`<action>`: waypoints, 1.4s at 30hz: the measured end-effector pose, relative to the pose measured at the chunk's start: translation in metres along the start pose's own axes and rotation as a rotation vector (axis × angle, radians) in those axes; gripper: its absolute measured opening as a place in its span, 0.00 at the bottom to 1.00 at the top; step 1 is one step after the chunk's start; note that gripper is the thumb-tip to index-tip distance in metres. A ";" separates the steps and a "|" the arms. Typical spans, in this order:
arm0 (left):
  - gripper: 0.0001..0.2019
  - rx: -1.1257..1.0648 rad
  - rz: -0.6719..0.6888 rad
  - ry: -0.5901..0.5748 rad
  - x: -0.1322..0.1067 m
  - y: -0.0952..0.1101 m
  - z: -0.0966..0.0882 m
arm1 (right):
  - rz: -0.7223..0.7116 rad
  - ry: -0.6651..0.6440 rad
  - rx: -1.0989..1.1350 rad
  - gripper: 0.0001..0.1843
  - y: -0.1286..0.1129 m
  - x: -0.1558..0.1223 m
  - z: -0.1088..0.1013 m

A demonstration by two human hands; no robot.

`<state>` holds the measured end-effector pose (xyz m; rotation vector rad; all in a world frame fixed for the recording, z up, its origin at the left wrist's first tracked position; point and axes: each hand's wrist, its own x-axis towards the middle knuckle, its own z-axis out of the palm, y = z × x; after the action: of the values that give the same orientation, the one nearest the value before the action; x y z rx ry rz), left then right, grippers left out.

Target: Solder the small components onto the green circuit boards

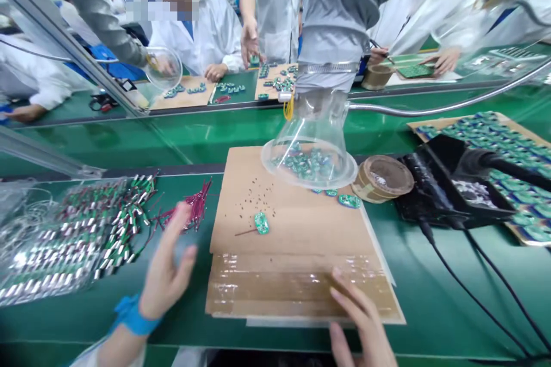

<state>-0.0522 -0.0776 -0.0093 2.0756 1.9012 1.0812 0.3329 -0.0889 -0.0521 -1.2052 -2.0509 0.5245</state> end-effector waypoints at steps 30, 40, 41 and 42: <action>0.13 -0.005 0.102 -0.171 0.103 -0.023 0.076 | -0.244 -0.265 -0.033 0.23 -0.036 0.146 0.062; 0.14 -0.066 0.022 -0.084 0.088 -0.044 0.041 | -0.100 -0.187 -0.232 0.17 -0.035 0.113 0.067; 0.13 -0.048 -0.018 -0.057 0.085 -0.042 0.041 | -0.073 -0.157 -0.273 0.17 -0.029 0.113 0.063; 0.12 -0.030 -0.046 -0.046 0.082 -0.041 0.042 | -0.049 -0.125 -0.317 0.17 -0.022 0.114 0.058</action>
<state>-0.0658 0.0206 -0.0282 2.0130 1.8897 1.0358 0.2396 0.0000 -0.0370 -1.3261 -2.3280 0.2619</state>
